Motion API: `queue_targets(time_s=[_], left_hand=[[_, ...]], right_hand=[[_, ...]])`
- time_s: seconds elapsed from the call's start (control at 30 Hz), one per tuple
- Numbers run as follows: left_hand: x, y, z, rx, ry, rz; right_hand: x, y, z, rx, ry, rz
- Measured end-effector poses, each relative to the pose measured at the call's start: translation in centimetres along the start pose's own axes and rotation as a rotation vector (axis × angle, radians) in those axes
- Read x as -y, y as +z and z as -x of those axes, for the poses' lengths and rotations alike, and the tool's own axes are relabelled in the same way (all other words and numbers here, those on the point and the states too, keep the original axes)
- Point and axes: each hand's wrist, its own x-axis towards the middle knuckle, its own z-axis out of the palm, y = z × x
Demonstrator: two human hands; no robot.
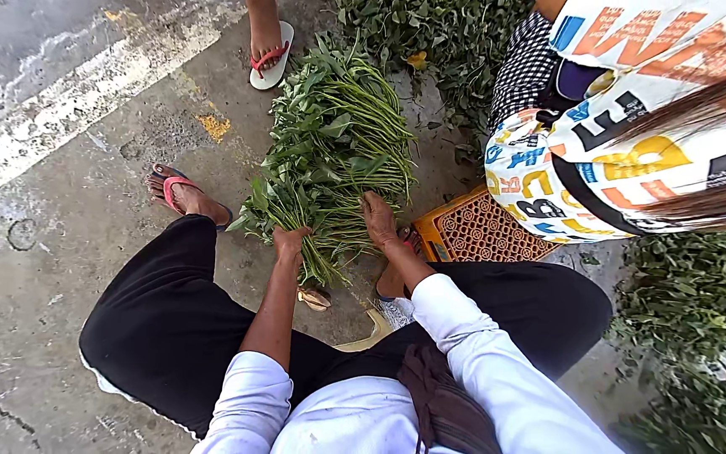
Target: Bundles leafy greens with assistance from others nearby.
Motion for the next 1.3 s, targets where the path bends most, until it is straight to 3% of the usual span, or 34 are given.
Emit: queue_targets(time_s=[0.17,0.37,0.57,0.7,0.8,0.9,1.0,1.07,1.17,1.3], left_hand=[[-0.5,0.3,0.8,0.045,-0.007,0.046],[-1.4,0.3,1.1,0.111,-0.069,0.093],[-1.6,0.0,1.1,0.047,-0.051,0.126],[-1.6,-0.3,0.6,-0.002,-0.018,0.197],[-1.6,0.2,1.2,0.006,-0.001,0.275],[-1.0,1.1,2.1,0.138,-0.012,0.284],[-0.5,1.3,3.3,0.301,-0.047,0.206],[-0.5,1.1,3.5,0.328,-0.088,0.175],[-0.6,0.3,2.9,0.281,-0.163,0.212],[-0.8,-0.6,2.4,0.193,-0.117,0.259]], right_hand=[[-0.2,2.3,-1.6,0.196,-0.219,0.242],[0.6,2.5,-3.2,0.224,-0.175,0.394],[0.9,-4.0,-5.2,0.284,-0.084,0.244],[1.3,-6.5,-5.8,0.163,0.102,0.159],[2.3,-6.6,-4.8,0.142,0.178,-0.094],[3.9,-4.0,-1.5,0.187,0.183,-0.321],[6.9,-1.4,3.1,0.252,0.103,-0.304],[7.2,0.7,4.8,0.182,-0.062,-0.199],[6.8,1.7,5.5,0.214,-0.252,-0.088],[6.3,-0.1,3.6,0.36,-0.266,-0.203]])
